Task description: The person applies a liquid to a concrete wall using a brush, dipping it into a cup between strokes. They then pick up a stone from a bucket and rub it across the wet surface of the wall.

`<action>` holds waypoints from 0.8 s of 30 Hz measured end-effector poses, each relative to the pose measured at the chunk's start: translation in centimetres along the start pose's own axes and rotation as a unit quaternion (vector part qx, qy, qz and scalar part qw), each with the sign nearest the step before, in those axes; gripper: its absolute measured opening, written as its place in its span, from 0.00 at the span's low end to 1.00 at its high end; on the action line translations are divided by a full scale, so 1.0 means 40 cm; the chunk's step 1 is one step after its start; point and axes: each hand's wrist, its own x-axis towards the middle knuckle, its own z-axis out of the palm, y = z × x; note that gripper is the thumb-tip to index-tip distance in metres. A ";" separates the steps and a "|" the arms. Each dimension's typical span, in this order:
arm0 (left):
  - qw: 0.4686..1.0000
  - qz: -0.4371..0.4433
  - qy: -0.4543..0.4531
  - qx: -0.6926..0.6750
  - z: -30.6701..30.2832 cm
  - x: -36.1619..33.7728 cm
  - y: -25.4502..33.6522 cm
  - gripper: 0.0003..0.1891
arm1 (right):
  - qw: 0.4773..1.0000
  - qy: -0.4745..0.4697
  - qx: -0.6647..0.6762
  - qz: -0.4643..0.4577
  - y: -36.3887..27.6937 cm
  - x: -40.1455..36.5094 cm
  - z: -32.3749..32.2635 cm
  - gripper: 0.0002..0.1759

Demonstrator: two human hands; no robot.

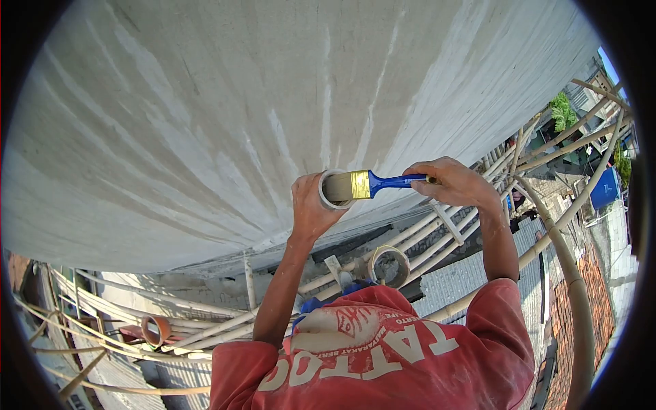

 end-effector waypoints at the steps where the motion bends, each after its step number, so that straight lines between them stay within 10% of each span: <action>1: 1.000 0.004 0.001 0.010 0.001 0.006 0.000 0.32 | 0.998 0.039 -0.054 -0.023 -0.026 -0.008 0.005 0.18; 6: 0.998 -0.056 0.022 -0.021 -0.024 0.036 0.017 0.32 | 0.952 0.262 -0.099 -0.125 -0.064 -0.038 0.027 0.14; 24: 0.995 -0.081 0.044 -0.043 -0.038 0.076 0.007 0.28 | 0.924 0.326 -0.131 -0.150 -0.061 -0.033 0.048 0.08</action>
